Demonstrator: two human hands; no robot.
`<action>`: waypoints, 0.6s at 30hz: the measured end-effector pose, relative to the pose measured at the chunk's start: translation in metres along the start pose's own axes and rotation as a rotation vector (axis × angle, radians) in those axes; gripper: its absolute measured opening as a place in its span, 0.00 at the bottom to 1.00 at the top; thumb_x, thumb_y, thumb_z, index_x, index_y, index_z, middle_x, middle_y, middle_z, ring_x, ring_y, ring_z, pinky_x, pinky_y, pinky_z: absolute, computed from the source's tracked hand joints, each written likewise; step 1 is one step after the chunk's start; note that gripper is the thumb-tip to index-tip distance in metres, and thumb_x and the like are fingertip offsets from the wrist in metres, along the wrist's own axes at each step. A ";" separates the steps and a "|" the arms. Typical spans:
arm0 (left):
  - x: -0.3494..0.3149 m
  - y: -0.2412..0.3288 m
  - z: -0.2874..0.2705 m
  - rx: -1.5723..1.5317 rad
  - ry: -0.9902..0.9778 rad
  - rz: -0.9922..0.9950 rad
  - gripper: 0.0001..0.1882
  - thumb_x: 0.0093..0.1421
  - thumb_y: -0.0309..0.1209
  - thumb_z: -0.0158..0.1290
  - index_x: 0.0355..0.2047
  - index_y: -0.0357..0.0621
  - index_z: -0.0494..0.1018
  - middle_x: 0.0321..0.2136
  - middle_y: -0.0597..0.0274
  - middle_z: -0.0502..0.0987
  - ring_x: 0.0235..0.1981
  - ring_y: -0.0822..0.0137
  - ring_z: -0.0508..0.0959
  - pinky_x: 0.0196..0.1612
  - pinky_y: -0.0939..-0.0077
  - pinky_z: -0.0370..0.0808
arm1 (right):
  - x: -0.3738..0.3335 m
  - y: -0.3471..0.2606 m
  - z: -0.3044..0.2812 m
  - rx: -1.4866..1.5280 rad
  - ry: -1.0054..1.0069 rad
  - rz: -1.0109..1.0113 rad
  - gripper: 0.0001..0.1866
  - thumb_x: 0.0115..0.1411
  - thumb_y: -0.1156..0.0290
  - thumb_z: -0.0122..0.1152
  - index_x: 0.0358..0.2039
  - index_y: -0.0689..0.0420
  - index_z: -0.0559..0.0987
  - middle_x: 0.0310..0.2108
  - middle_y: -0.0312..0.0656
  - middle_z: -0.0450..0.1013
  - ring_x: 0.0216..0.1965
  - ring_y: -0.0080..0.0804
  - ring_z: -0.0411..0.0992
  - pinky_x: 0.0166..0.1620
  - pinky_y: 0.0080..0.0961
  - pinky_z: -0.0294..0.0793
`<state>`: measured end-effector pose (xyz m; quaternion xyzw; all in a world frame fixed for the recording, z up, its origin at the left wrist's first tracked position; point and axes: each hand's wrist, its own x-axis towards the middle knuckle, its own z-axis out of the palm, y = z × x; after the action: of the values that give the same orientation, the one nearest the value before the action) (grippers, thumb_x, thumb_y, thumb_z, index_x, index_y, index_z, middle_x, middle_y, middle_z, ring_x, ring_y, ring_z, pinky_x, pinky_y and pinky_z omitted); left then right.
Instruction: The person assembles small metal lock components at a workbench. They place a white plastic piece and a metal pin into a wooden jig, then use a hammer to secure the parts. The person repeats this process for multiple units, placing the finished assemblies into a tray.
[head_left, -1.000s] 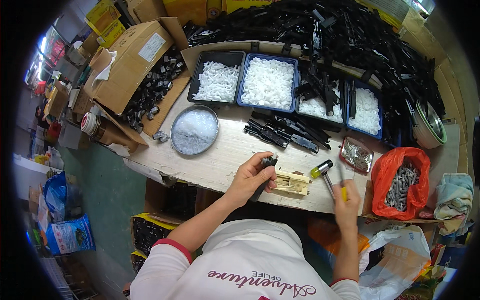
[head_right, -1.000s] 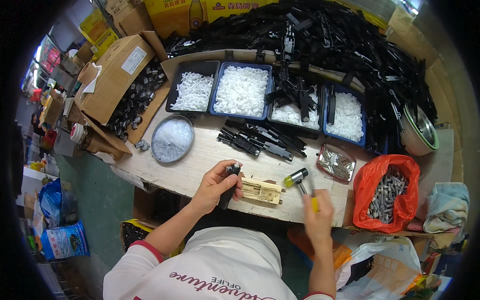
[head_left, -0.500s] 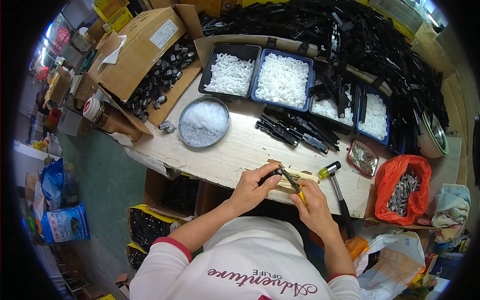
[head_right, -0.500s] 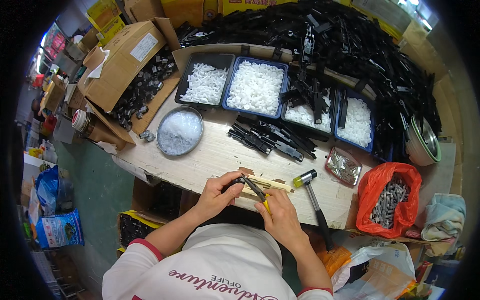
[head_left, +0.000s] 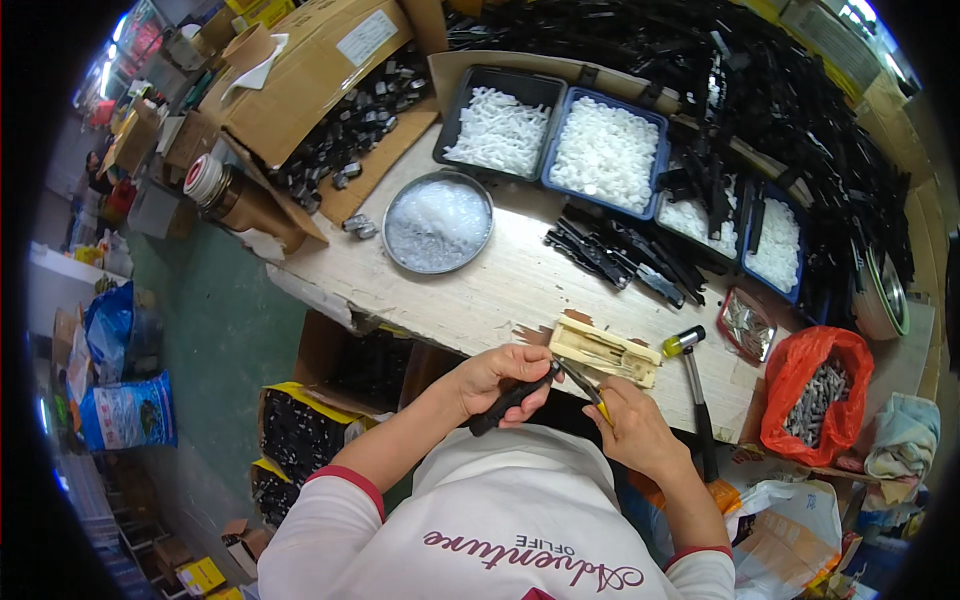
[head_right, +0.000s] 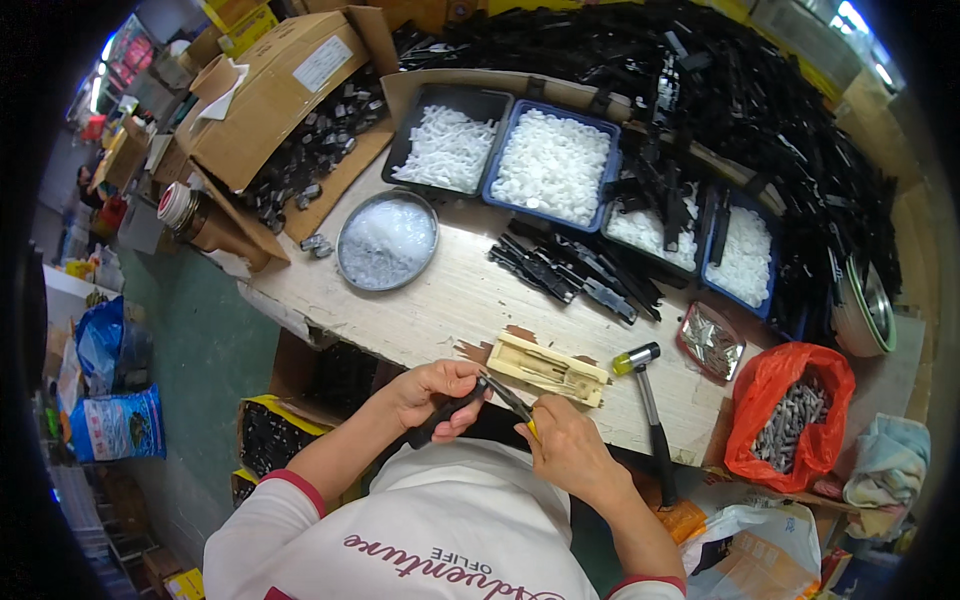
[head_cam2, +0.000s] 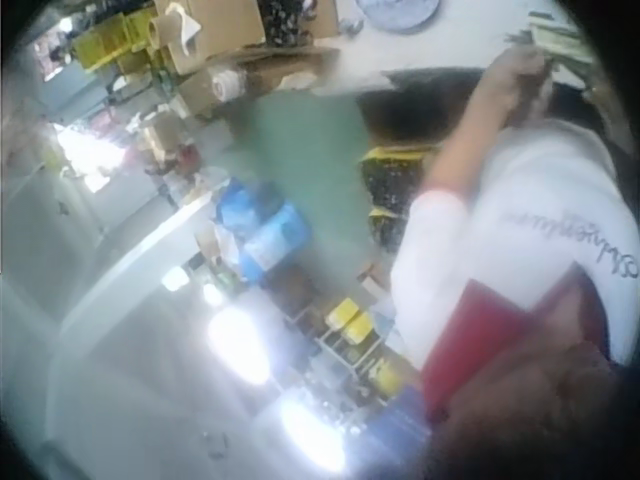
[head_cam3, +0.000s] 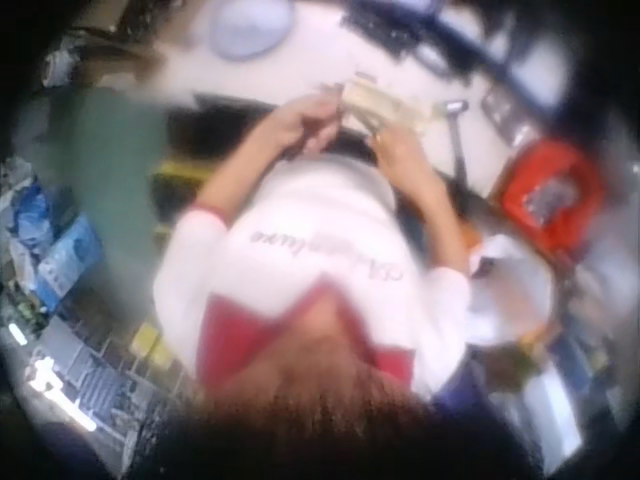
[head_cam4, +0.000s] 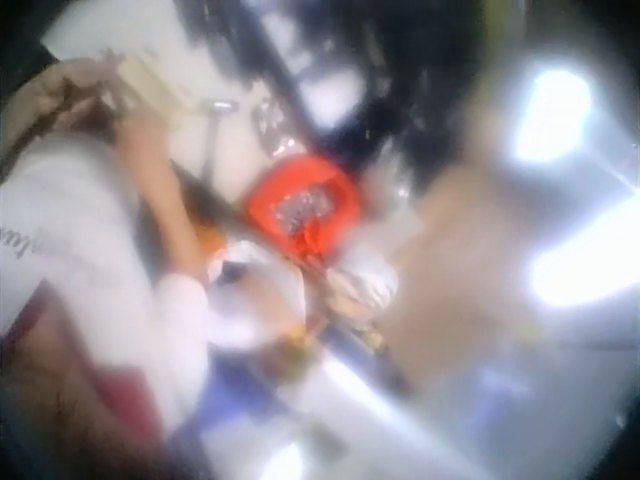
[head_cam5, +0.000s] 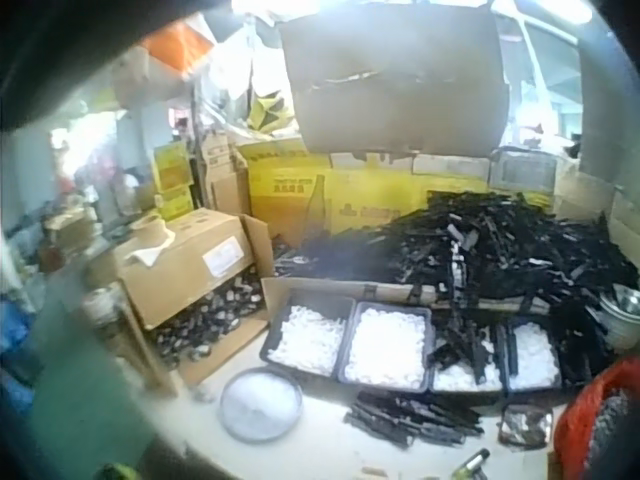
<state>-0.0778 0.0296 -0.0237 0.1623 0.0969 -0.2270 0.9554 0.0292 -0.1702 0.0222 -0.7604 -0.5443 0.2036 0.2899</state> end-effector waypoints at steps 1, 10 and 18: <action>-0.005 -0.005 -0.005 -0.029 -0.002 0.001 0.12 0.59 0.34 0.47 0.37 0.36 0.67 0.15 0.52 0.69 0.09 0.66 0.67 0.11 0.73 0.65 | 0.001 -0.004 -0.001 -0.016 -0.033 -0.005 0.11 0.52 0.73 0.58 0.27 0.67 0.69 0.31 0.51 0.67 0.30 0.49 0.68 0.32 0.35 0.69; -0.100 -0.007 -0.027 1.853 1.077 -0.015 0.18 0.54 0.42 0.53 0.43 0.49 0.72 0.23 0.55 0.76 0.24 0.57 0.76 0.29 0.65 0.73 | 0.003 0.002 0.005 -0.033 0.318 0.053 0.11 0.54 0.70 0.57 0.26 0.65 0.69 0.32 0.49 0.67 0.33 0.46 0.65 0.36 0.34 0.65; -0.130 0.087 -0.039 1.776 1.641 0.828 0.13 0.49 0.30 0.56 0.35 0.39 0.74 0.29 0.50 0.73 0.30 0.52 0.74 0.32 0.65 0.70 | -0.080 0.110 -0.029 -0.572 0.677 0.565 0.12 0.56 0.68 0.53 0.25 0.64 0.68 0.28 0.51 0.64 0.31 0.50 0.63 0.33 0.42 0.60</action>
<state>-0.1561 0.1698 -0.0032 0.8521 0.4138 0.2662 0.1784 0.0993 -0.2785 -0.0289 -0.9495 -0.2277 -0.1403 0.1643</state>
